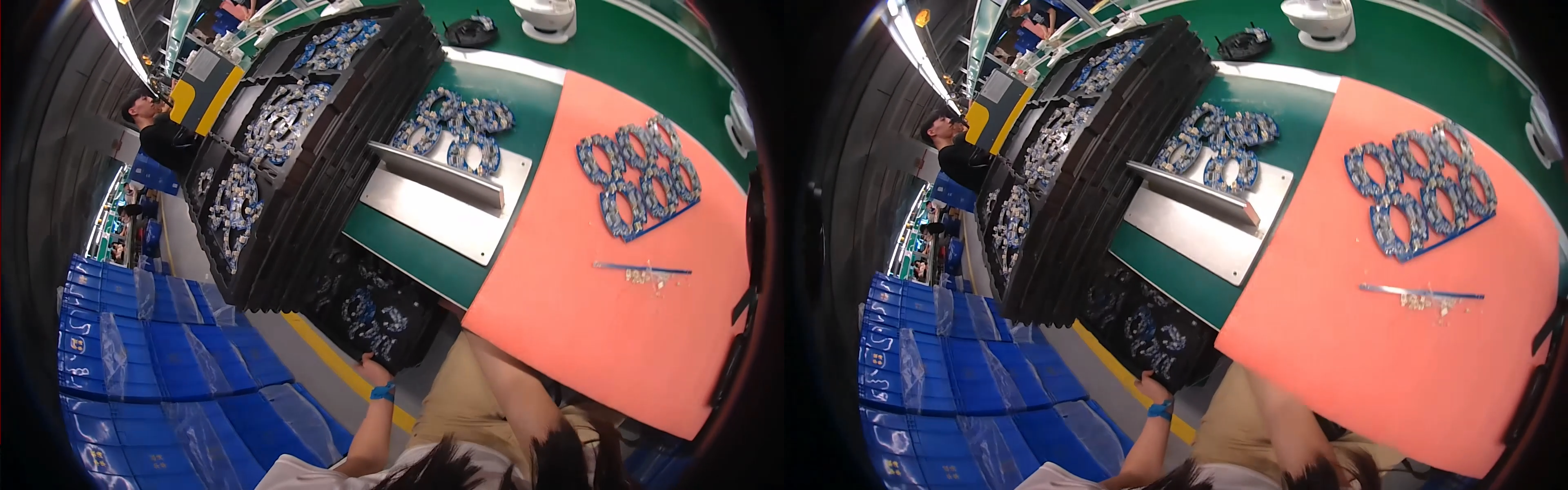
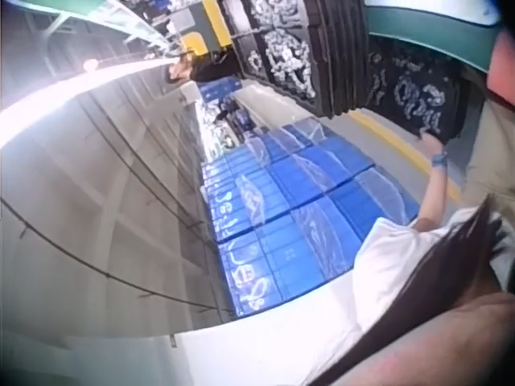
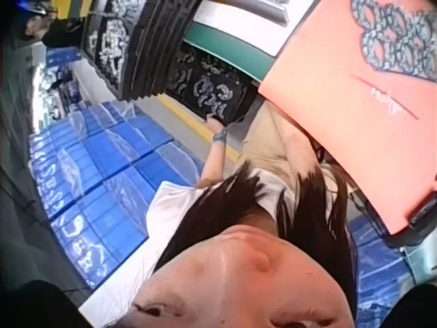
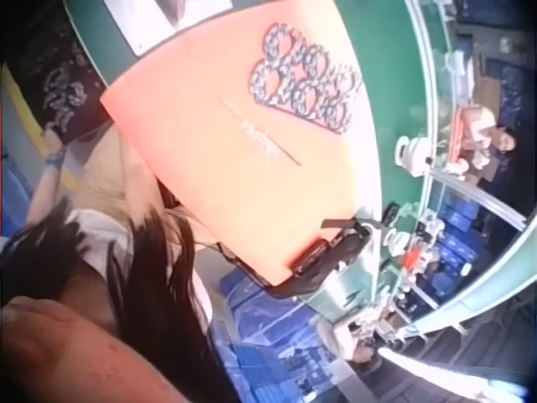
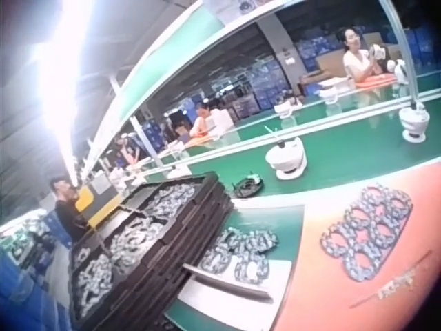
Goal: The person inspects and sorts small blue circuit boards by hand, manipulating components on them using a probe.
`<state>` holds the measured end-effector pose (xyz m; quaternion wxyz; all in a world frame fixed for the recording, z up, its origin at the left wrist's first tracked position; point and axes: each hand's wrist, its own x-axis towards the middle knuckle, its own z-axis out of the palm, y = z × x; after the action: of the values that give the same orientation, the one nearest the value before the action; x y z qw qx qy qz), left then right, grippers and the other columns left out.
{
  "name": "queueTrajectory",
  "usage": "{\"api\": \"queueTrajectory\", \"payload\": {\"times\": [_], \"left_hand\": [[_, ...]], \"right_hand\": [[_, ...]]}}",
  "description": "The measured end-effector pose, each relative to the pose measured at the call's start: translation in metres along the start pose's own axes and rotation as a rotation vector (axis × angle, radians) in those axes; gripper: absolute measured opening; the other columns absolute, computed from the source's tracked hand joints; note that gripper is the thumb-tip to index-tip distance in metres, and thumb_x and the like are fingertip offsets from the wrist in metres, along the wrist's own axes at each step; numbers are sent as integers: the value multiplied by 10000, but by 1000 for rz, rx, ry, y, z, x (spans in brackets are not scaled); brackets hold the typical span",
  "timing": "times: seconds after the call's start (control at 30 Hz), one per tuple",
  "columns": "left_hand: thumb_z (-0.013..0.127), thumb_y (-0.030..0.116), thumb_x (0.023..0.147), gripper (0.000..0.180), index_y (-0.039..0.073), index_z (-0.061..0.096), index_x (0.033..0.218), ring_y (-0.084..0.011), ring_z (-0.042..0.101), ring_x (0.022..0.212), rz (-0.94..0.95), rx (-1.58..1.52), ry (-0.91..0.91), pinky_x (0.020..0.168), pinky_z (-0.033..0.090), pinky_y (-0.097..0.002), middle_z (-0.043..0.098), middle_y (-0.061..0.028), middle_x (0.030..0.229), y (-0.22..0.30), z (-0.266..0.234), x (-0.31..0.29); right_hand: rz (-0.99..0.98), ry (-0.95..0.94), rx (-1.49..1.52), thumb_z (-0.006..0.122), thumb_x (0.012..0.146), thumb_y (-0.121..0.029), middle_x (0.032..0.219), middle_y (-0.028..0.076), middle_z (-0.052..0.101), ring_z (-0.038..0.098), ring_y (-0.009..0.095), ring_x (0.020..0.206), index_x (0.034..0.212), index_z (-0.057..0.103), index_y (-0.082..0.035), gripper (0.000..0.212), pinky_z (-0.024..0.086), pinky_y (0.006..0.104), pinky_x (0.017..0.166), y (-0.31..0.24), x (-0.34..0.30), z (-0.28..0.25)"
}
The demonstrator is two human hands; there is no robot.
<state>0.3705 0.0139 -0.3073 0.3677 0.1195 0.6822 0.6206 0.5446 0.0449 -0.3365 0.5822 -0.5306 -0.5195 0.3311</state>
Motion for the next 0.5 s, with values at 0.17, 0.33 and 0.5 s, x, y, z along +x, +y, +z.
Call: {"api": "queueTrajectory", "payload": {"times": [0.17, 0.33, 0.5], "left_hand": [[566, 86, 657, 389, -73, 457, 995, -285, 473, 872, 11, 80, -17, 840, 376, -373, 522, -197, 969, -5, -65, 22], [550, 87, 670, 455, -73, 439, 1081, -269, 465, 931, 3, 128, -5, 879, 357, -355, 512, -185, 1023, 5, -100, 20], [547, 100, 679, 388, -72, 459, 1015, -269, 465, 909, 37, 105, -34, 850, 364, -348, 515, -179, 991, 14, -97, 31]], "right_hand": [[-6, -54, 55, 699, 676, -149, 1014, 155, 570, 548, 267, 951, 1047, 551, -6, 425, 443, 365, 858, 7, 1, 13], [-8, -100, 101, 696, 676, -144, 1003, 152, 574, 554, 263, 938, 1036, 556, -9, 409, 448, 362, 851, 23, -1, 16], [-10, -129, 134, 693, 677, -139, 992, 148, 578, 559, 259, 925, 1025, 562, -11, 393, 452, 360, 844, 33, -4, 9]]}}
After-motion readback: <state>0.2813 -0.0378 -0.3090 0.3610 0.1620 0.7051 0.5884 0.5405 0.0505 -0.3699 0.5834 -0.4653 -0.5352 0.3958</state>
